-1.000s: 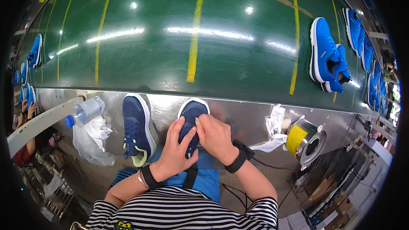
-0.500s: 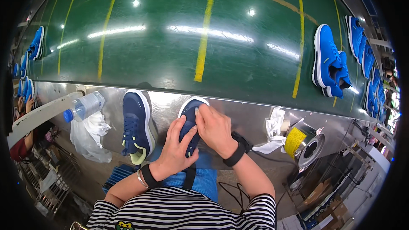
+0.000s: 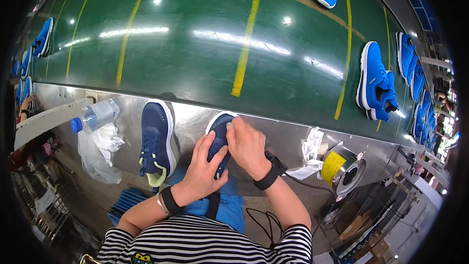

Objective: The person cleans a pair of blue sneakers on a factory assembly line. They use a small white sponge to wipe the upper surface of the shoes and a cotton swab to clean the laces and seams. The person handles the shoes one at a time, rotating them to access different areas before placing them back on the conveyor belt.

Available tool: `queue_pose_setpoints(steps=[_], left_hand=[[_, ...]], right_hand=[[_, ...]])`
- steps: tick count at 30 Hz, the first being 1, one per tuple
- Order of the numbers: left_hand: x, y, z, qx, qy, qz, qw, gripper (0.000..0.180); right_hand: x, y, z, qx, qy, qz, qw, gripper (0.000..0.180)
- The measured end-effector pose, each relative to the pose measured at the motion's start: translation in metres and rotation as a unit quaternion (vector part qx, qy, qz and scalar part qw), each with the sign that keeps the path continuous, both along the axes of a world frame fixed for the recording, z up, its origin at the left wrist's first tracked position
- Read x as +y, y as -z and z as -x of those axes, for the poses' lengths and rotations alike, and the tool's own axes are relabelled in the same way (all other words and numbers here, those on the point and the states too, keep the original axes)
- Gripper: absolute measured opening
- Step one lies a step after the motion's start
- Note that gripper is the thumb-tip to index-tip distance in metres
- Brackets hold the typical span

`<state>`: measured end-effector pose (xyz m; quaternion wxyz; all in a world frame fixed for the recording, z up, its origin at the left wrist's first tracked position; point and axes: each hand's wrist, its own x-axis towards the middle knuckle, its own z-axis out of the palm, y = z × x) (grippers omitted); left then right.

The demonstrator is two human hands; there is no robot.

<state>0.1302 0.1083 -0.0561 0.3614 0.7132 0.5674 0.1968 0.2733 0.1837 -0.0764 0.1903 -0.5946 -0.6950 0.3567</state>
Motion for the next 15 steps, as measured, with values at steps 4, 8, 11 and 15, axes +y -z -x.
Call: queue_pose_setpoints(steps=[4, 8, 11, 15], left_hand=[[-0.004, 0.003, 0.001, -0.007, -0.009, 0.001, 1.0, 0.064], [-0.003, 0.002, 0.0, -0.005, -0.006, -0.003, 1.0, 0.066], [-0.003, 0.003, 0.001, -0.01, -0.012, -0.004, 1.0, 0.066], [-0.005, 0.003, 0.002, -0.012, -0.015, -0.005, 1.0, 0.065]], right_hand=[[-0.007, -0.005, -0.002, 0.007, -0.009, 0.047, 0.999, 0.015], [0.0, 0.0, 0.004, 0.016, 0.014, 0.023, 1.0, 0.015], [0.001, -0.004, 0.005, -0.006, 0.004, 0.034, 0.999, 0.015], [-0.006, -0.009, 0.001, -0.012, -0.032, 0.065, 0.997, 0.016]])
